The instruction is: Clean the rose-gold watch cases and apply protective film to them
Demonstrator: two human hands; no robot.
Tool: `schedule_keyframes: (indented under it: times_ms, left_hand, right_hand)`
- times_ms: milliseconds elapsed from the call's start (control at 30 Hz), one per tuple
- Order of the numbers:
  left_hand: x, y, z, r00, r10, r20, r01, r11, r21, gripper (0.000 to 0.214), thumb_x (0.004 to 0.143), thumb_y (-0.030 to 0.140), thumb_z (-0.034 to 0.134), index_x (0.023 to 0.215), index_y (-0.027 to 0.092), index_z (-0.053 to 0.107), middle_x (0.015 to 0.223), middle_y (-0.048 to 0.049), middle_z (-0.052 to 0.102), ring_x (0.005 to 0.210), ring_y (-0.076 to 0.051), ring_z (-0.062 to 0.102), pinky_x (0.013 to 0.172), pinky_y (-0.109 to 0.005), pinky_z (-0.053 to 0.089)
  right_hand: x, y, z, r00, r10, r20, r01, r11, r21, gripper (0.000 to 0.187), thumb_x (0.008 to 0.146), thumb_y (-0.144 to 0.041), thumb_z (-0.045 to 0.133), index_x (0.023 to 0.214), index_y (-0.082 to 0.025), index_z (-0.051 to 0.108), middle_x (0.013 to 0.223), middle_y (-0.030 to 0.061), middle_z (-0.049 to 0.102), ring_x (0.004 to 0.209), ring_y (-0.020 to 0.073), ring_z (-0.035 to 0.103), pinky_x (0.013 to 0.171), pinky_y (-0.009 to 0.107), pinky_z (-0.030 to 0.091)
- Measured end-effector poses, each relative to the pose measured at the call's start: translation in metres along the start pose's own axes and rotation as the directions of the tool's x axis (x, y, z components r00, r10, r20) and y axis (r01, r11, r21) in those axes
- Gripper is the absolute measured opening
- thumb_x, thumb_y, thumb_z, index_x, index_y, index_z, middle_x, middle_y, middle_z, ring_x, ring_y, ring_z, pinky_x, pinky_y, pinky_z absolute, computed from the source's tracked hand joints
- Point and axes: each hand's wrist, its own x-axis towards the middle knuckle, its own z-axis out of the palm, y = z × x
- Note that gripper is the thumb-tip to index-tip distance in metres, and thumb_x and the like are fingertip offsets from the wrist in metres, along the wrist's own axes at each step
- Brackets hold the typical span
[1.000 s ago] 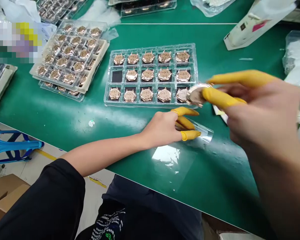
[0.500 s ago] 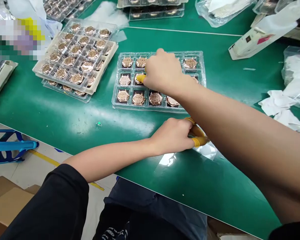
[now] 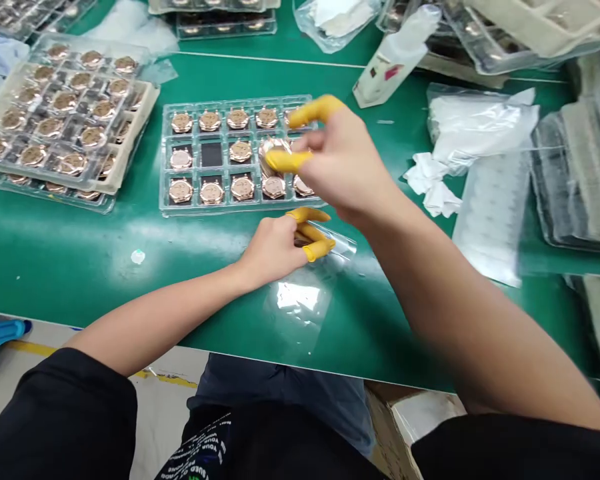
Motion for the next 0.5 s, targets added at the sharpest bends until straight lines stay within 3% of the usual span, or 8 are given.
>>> schedule_keyframes:
  times_ms: [67,133,267,333,433,500]
  left_hand:
    - [0.000,0.001,0.001,0.999,-0.029,-0.043,0.028,0.999,-0.028,0.054,0.079,0.031,0.089,0.127,0.016,0.069,0.097,-0.0057,0.085,0.089,-0.021,0.082,0.085,-0.032,0.066]
    - [-0.001,0.001,0.002,0.995,-0.014,-0.099,0.015,1.000,0.008,0.068,0.071,0.036,0.095,0.132,0.020,0.070,0.096,-0.0041,0.085,0.090,-0.021,0.082,0.087,-0.033,0.066]
    - [-0.003,-0.001,0.001,0.999,-0.007,-0.034,0.007,1.000,-0.003,0.067,0.068,0.036,0.096,0.130,0.022,0.074,0.095,-0.0027,0.084,0.087,-0.020,0.081,0.088,-0.033,0.066]
    - [-0.004,-0.001,-0.001,1.000,-0.011,-0.010,0.011,1.000,0.008,0.068,0.067,0.035,0.097,0.130,0.021,0.075,0.095,-0.0027,0.083,0.084,-0.019,0.079,0.085,-0.033,0.066]
    - [-0.003,0.002,-0.004,0.999,0.002,-0.034,0.002,0.994,0.110,0.064,0.064,0.035,0.097,0.124,0.021,0.078,0.094,-0.0019,0.082,0.079,-0.017,0.076,0.080,-0.031,0.065]
    - [-0.003,0.005,-0.004,0.999,0.003,-0.033,0.002,0.991,0.136,0.059,0.064,0.035,0.096,0.119,0.021,0.079,0.095,-0.0024,0.083,0.080,-0.017,0.076,0.078,-0.030,0.065]
  right_hand:
    - [-0.046,0.013,-0.033,0.985,0.146,0.087,-0.159,0.973,0.169,0.051,0.071,-0.035,0.089,0.109,-0.025,0.057,0.070,-0.0033,0.060,0.063,0.0159,0.057,0.056,0.030,0.042]
    - [-0.079,0.027,-0.055,0.938,0.297,0.180,-0.338,0.901,0.272,0.062,0.061,-0.039,0.097,0.106,-0.025,0.057,0.066,-0.0057,0.059,0.054,0.0121,0.051,0.048,0.026,0.031]
    - [-0.101,0.041,-0.062,0.829,0.477,0.292,-0.559,0.740,0.374,0.076,0.049,-0.042,0.104,0.106,-0.022,0.058,0.063,-0.0074,0.062,0.044,0.0051,0.034,0.041,0.022,0.015]
    - [-0.100,0.039,-0.057,0.818,0.470,0.331,-0.573,0.716,0.398,0.077,0.045,-0.040,0.106,0.105,-0.022,0.060,0.064,-0.0071,0.064,0.046,0.0055,0.038,0.042,0.021,0.019]
    - [-0.097,0.036,-0.053,0.827,0.434,0.358,-0.558,0.711,0.429,0.077,0.043,-0.038,0.106,0.102,-0.023,0.059,0.066,-0.0062,0.066,0.058,0.0109,0.056,0.052,0.022,0.039]
    - [-0.097,0.040,-0.061,0.852,0.397,0.340,-0.512,0.766,0.389,0.073,0.047,-0.044,0.105,0.103,-0.022,0.063,0.071,-0.0033,0.069,0.065,0.0145,0.062,0.061,0.027,0.048]
